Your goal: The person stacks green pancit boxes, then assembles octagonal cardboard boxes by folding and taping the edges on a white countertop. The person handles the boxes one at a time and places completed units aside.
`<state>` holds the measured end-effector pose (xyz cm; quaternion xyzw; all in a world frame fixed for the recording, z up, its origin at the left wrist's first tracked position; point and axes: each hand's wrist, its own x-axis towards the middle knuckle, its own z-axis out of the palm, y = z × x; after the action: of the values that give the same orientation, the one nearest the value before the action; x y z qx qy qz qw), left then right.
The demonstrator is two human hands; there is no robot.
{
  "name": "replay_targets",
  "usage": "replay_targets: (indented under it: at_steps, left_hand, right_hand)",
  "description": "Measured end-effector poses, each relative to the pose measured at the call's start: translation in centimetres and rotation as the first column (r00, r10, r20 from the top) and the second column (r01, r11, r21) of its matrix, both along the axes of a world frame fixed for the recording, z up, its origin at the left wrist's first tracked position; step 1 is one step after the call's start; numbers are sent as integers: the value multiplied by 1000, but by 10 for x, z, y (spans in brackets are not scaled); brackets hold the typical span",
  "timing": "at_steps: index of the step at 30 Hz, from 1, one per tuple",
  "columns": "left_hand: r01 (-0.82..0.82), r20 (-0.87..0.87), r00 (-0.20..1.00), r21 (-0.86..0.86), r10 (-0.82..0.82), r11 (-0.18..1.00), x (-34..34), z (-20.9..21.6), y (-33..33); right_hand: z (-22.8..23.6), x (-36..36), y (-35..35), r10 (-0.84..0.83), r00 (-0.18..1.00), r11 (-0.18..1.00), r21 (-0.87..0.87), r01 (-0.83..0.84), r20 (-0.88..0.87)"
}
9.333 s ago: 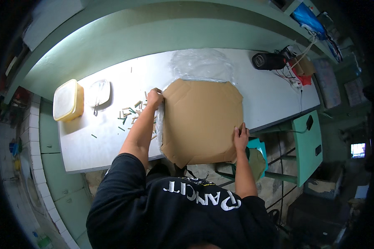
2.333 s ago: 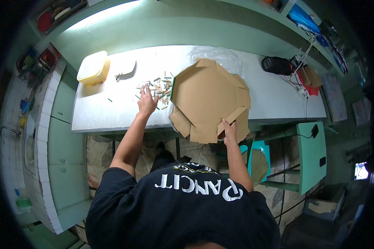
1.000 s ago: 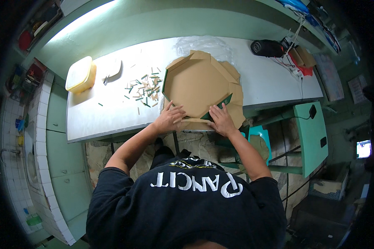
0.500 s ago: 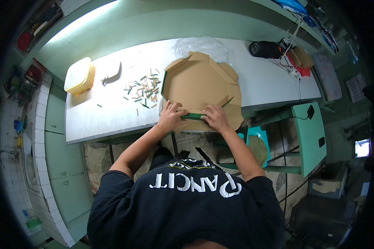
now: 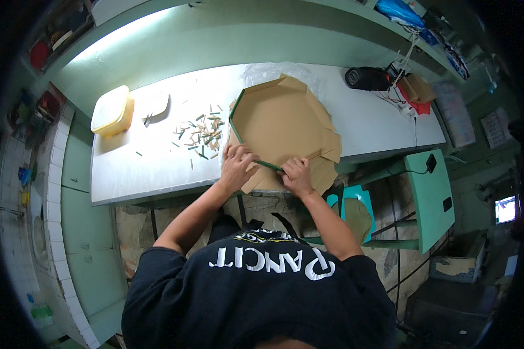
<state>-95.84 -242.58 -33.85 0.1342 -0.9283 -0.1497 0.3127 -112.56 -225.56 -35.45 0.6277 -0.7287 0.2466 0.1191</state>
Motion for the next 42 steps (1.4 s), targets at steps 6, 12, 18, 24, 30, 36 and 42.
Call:
replay_targets:
  at_steps: [6, 12, 18, 24, 30, 36, 42]
  left_hand:
    - [176, -95, 970, 910, 224, -375, -12, -4, 30]
    - [239, -157, 919, 951, 362, -196, -10, -2, -19]
    - [172, -158, 976, 982, 149, -83, 4, 14, -35]
    - [-154, 8, 955, 869, 298, 470, -16, 1, -38]
    - [227, -201, 973, 928, 117, -297, 1, 10, -63]
    - [210, -199, 965, 977, 169, -48, 17, -13, -109]
    - [-524, 284, 840, 643, 462, 558, 5, -28, -144]
  right_hand:
    - [38, 34, -20, -56, 974, 998, -2, 57, -219]
    - [117, 35, 7, -309, 935, 929, -264, 258, -175]
    - [186, -23, 71, -114, 373, 856, -100, 507, 921]
    - [129, -4, 63, -3, 464, 891, -209, 404, 886]
    - [88, -35, 57, 66, 258, 745, -219, 630, 964]
    - [44, -22, 18, 252, 4, 735, -195, 649, 968]
    - [4, -16, -11, 372, -30, 709, -263, 654, 928]
